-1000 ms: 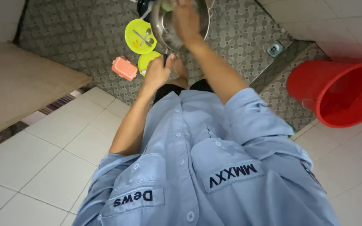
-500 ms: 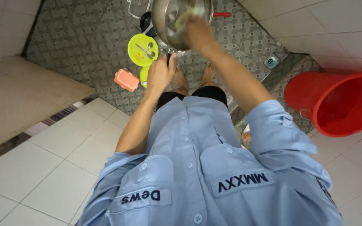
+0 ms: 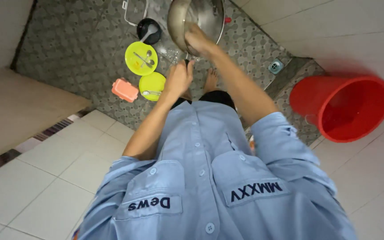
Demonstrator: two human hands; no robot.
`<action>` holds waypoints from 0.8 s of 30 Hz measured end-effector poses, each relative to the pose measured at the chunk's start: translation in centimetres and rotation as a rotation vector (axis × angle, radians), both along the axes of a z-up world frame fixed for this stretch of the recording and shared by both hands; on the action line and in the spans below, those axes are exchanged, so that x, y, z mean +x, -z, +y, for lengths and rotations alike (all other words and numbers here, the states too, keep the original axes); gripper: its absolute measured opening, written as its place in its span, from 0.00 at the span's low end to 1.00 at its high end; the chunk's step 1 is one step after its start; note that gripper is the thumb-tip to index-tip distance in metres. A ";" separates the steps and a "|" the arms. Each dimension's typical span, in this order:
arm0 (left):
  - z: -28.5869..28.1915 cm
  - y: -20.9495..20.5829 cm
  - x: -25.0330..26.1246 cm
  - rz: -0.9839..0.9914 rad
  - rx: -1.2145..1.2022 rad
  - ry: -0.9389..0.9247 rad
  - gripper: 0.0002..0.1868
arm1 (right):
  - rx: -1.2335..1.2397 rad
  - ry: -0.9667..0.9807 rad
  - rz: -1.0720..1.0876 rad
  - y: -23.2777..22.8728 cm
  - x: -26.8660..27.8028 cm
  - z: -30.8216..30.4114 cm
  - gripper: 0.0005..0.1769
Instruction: Washing various kitchen utensils, pots, and plates on a tiled floor using a sponge and soap.
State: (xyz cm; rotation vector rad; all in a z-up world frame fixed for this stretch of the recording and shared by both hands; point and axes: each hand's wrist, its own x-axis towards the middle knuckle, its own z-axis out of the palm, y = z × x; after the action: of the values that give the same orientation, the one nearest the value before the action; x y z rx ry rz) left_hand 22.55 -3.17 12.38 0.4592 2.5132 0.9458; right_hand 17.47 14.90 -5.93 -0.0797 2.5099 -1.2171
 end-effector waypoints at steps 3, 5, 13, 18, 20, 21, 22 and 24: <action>1.0 0.6 1.1 -0.012 0.029 -0.001 0.22 | -0.285 0.590 0.234 -4.8 0.0 -0.4 0.39; 1.0 0.0 1.9 -0.048 0.046 0.060 0.22 | -0.633 0.898 -0.377 -22.0 -0.4 1.2 0.25; 4.0 1.9 1.9 -0.059 0.006 -0.096 0.22 | -0.494 0.110 0.038 0.8 2.9 3.8 0.12; 5.6 0.8 3.5 -0.033 0.030 -0.058 0.23 | -0.247 0.544 0.559 0.3 0.2 3.2 0.21; 6.7 -2.3 3.5 -0.080 -0.135 0.011 0.24 | 0.299 0.605 0.418 1.1 -1.5 6.8 0.09; 6.6 -1.5 3.5 -0.072 -0.131 0.011 0.24 | 0.300 0.606 0.427 2.4 -0.5 8.1 0.09; 6.5 -0.8 3.7 -0.064 -0.007 -0.029 0.24 | 0.384 0.473 0.439 3.9 0.7 9.3 0.07; 6.6 0.5 3.9 -0.053 0.117 -0.067 0.24 | 0.466 0.341 0.452 1.8 2.2 9.6 0.05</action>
State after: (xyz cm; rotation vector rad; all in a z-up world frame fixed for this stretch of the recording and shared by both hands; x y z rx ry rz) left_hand 26.41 3.48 11.85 0.3826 2.4481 1.1201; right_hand 19.67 24.50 -7.74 0.2226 3.2458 -0.7450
